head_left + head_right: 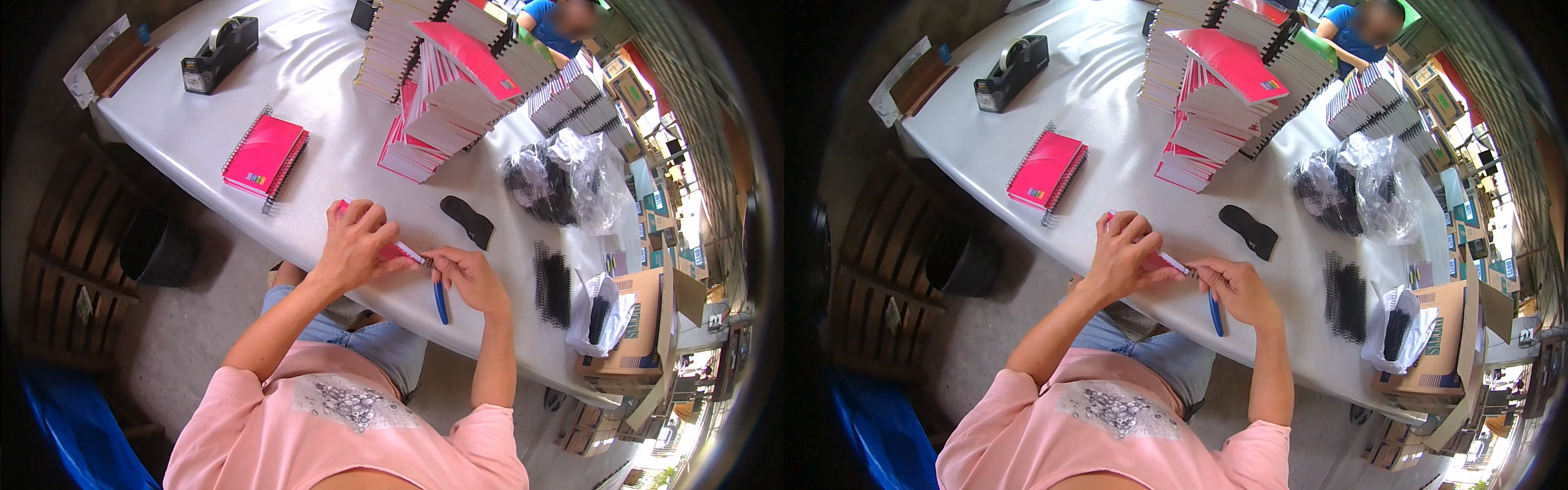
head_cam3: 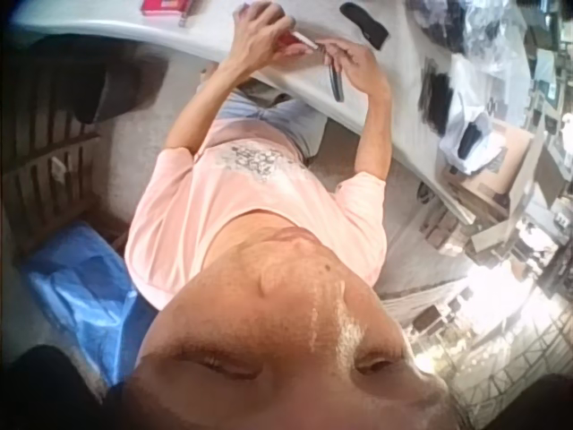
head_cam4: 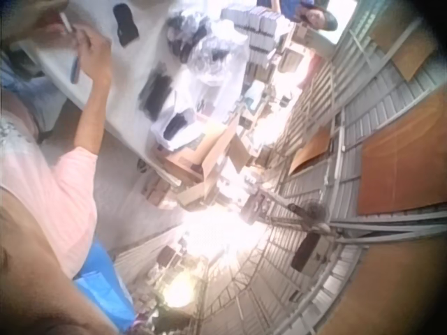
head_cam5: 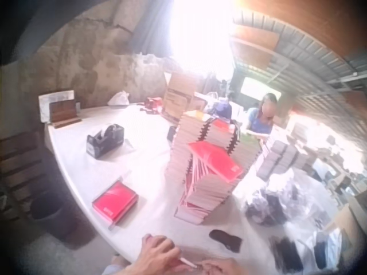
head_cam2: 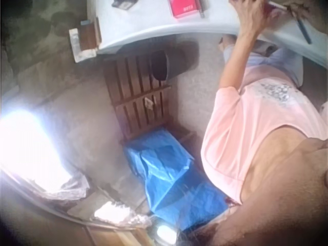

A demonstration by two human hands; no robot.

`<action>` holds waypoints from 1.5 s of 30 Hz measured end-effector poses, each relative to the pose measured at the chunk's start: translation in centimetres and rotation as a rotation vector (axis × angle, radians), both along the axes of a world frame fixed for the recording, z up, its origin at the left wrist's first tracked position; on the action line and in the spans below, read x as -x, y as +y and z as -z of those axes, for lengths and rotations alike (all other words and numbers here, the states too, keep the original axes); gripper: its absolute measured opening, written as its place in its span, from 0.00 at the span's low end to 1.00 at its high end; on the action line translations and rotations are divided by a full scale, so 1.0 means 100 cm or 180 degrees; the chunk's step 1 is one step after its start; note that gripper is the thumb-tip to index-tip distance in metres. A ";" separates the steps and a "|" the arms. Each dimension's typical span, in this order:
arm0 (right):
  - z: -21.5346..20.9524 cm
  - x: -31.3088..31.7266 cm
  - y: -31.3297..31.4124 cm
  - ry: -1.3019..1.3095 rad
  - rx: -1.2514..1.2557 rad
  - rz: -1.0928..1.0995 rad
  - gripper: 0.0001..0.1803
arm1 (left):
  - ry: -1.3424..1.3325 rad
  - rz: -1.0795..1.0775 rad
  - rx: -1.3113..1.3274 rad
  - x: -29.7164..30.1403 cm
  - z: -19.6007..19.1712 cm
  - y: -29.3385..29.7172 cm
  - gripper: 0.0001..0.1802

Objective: The person uses pliers to cut and crimp the ends of metal spiral coils on small pink notebooks, then places the finished notebooks onto a stack.

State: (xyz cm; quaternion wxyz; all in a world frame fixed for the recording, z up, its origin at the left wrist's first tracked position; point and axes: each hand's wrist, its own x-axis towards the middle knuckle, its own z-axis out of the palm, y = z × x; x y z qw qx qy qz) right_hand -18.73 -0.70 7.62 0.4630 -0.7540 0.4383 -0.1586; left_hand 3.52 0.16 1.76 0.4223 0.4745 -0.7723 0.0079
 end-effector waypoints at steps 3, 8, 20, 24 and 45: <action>-0.002 0.000 -0.001 -0.0062 -0.1239 0.0185 0.17 | 0.0027 -0.0024 -0.0130 -0.002 0.002 -0.002 0.28; 0.031 0.024 -0.032 0.1149 0.1971 0.0796 0.19 | 0.0539 0.0190 0.0071 -0.009 0.004 -0.006 0.28; 0.028 -0.008 -0.024 -0.1160 0.0389 0.0328 0.13 | 0.0622 0.0446 -0.0061 -0.008 0.001 -0.008 0.31; 0.018 -0.013 -0.014 -0.2310 0.0248 -0.0069 0.11 | 0.0467 0.0542 0.0017 -0.010 0.000 -0.013 0.31; 0.013 -0.041 -0.020 -0.2036 0.0431 0.0887 0.13 | 0.1832 0.0995 -0.0737 -0.019 0.018 -0.034 0.44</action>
